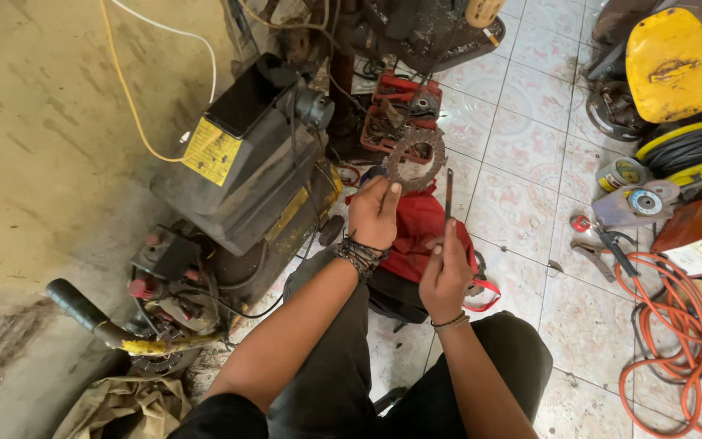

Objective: The person holds a circular metal component with segmented teeth and uses a metal rod to tap and adjust the segments. The person rotates the component and continues tapping different sections with the rod throughout the clip.

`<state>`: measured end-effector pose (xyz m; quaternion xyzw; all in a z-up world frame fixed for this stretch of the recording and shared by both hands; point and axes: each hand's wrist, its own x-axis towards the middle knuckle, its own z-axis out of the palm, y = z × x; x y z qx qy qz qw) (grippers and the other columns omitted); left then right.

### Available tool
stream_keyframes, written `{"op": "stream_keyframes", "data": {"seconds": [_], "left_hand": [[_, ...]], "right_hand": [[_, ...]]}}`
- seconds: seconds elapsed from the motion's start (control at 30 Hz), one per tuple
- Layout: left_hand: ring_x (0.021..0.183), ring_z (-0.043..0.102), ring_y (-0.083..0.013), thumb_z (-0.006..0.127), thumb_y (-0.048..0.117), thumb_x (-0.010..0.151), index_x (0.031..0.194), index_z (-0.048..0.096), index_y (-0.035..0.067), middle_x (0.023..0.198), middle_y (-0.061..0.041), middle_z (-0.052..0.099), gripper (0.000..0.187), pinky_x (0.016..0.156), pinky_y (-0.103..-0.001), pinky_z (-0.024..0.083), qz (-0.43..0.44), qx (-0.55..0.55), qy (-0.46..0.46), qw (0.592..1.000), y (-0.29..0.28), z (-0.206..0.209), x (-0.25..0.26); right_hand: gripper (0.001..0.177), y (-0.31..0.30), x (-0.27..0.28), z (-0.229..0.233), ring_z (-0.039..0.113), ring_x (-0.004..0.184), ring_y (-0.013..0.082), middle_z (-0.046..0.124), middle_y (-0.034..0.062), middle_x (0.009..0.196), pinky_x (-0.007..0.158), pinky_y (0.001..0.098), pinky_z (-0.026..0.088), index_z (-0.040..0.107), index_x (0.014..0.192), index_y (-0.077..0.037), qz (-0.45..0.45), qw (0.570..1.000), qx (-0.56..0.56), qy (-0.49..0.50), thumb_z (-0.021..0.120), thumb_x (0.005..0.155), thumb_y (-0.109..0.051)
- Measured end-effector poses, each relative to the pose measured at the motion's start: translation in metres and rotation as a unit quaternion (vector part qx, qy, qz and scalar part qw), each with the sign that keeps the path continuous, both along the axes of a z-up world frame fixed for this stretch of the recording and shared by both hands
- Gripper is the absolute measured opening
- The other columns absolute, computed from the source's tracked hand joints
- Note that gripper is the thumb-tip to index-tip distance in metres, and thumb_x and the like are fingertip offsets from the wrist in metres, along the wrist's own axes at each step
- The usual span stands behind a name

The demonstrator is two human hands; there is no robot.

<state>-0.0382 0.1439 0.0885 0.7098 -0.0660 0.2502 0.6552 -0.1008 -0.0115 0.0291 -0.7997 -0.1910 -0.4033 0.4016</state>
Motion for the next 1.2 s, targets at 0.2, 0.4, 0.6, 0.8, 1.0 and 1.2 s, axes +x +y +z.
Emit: {"op": "stream_keyframes", "data": {"seconds": [0.2, 0.4, 0.6, 0.8, 1.0, 1.2], "left_hand": [[0.058, 0.045, -0.0311, 0.051, 0.012, 0.106, 0.061, 0.045, 0.009, 0.057, -0.008, 0.035, 0.046, 0.062, -0.037, 0.048, -0.006, 0.095, -0.061, 0.994, 0.025, 0.024, -0.016], [0.063, 0.052, -0.0336, 0.053, 0.009, 0.104, 0.061, 0.045, 0.007, 0.060, -0.012, 0.044, 0.044, 0.061, -0.039, 0.046, -0.025, 0.091, -0.056, 0.994, 0.024, 0.009, -0.009], [0.064, 0.052, -0.0424, 0.055, 0.009, 0.102, 0.063, 0.046, 0.003, 0.060, -0.020, 0.044, 0.041, 0.060, -0.043, 0.044, -0.046, 0.057, -0.024, 0.997, 0.004, 0.008, -0.003], [0.065, 0.052, -0.0165, 0.051, 0.010, 0.105, 0.061, 0.044, 0.009, 0.057, -0.006, 0.043, 0.045, 0.064, -0.032, 0.043, -0.096, -0.051, 0.018, 0.994, -0.029, -0.020, 0.014], [0.067, 0.047, -0.0050, 0.055, 0.018, 0.104, 0.069, 0.058, 0.015, 0.067, 0.003, 0.058, 0.035, 0.064, -0.019, 0.039, -0.117, -0.247, 0.145, 0.951, -0.063, -0.034, 0.025], [0.064, 0.054, -0.0093, 0.057, 0.022, 0.103, 0.078, 0.063, 0.010, 0.072, -0.007, 0.066, 0.028, 0.063, -0.021, 0.043, -0.138, -0.273, 0.229, 0.924, -0.084, -0.056, 0.036]], "right_hand": [[0.051, 0.011, 0.000, 0.000, 0.069, 0.082, 0.0287, 0.069, 0.0101, 0.089, 0.071, 0.0381, 0.055, 0.050, 0.151, -0.003, -0.020, 0.997, -0.049, 0.064, 0.046, 0.100, 0.000], [0.053, 0.012, 0.006, -0.003, 0.070, 0.081, 0.0281, 0.068, 0.0103, 0.088, 0.071, 0.0371, 0.057, 0.051, 0.151, -0.004, 0.002, 0.996, -0.045, 0.077, 0.049, 0.098, 0.002], [0.056, 0.011, 0.004, 0.004, 0.070, 0.082, 0.0296, 0.068, 0.0122, 0.089, 0.069, 0.0384, 0.057, 0.046, 0.154, -0.004, -0.002, 0.994, -0.021, 0.107, 0.051, 0.099, 0.002], [0.060, 0.003, 0.001, 0.028, 0.071, 0.082, 0.0327, 0.069, 0.0166, 0.091, 0.068, 0.0411, 0.058, 0.042, 0.156, -0.004, -0.012, 0.990, -0.008, 0.137, 0.053, 0.097, 0.005], [0.060, -0.016, 0.003, 0.002, 0.066, 0.115, 0.0358, 0.065, 0.0206, 0.132, 0.092, 0.0444, 0.055, 0.042, 0.156, -0.005, -0.030, 0.986, 0.014, 0.165, 0.055, 0.098, 0.002], [0.058, -0.026, -0.002, 0.006, 0.070, 0.100, 0.0329, 0.070, 0.0192, 0.105, 0.090, 0.0460, 0.055, 0.041, 0.155, -0.003, -0.018, 0.981, 0.055, 0.188, 0.051, 0.098, 0.006]]}}
